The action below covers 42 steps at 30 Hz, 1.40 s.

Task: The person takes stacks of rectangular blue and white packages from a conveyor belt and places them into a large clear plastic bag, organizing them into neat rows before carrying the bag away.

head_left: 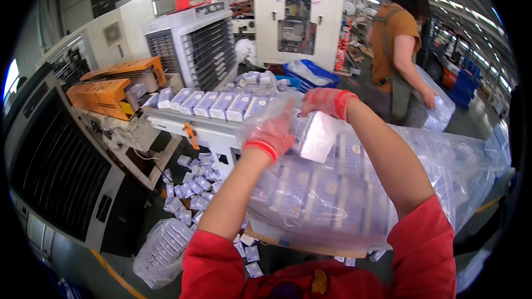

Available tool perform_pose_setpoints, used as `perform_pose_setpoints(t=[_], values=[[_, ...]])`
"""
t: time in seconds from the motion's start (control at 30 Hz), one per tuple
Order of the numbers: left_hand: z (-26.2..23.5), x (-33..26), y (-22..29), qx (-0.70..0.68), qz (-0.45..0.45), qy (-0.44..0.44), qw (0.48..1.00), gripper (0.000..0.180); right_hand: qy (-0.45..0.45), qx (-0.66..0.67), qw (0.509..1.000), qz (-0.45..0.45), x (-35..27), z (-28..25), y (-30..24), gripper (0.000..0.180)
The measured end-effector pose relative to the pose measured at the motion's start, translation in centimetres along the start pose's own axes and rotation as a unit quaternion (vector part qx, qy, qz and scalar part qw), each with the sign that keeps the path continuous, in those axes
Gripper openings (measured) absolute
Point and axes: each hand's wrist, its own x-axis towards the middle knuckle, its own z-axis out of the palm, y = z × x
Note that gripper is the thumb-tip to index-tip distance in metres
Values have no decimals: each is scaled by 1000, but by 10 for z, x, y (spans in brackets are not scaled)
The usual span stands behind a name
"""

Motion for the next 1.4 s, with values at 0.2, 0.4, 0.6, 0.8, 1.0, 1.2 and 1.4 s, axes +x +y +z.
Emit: perform_pose_setpoints(t=[0.2,0.4,0.6,0.8,1.0,1.2,1.4], values=[[-20,48,-23,-636,-58,-53,768,62,-24,483,832,272,3,-1,-49,85],[-3,65,0,-737,94,72,666,63,15,418,850,320,-16,5,-27,37],[-4,59,4,-390,85,64,914,48,192,293,769,535,49,31,-12,39],[73,63,-10,-239,146,-34,959,36,60,287,905,309,11,85,9,27],[47,1,23,15,-1,-52,999,42,214,44,950,222,-6,133,-1,34],[83,25,18,88,52,12,995,41,78,423,875,224,-112,30,-41,53],[1,-46,-55,-62,280,82,954,41,25,-128,722,680,-363,32,-49,99]])
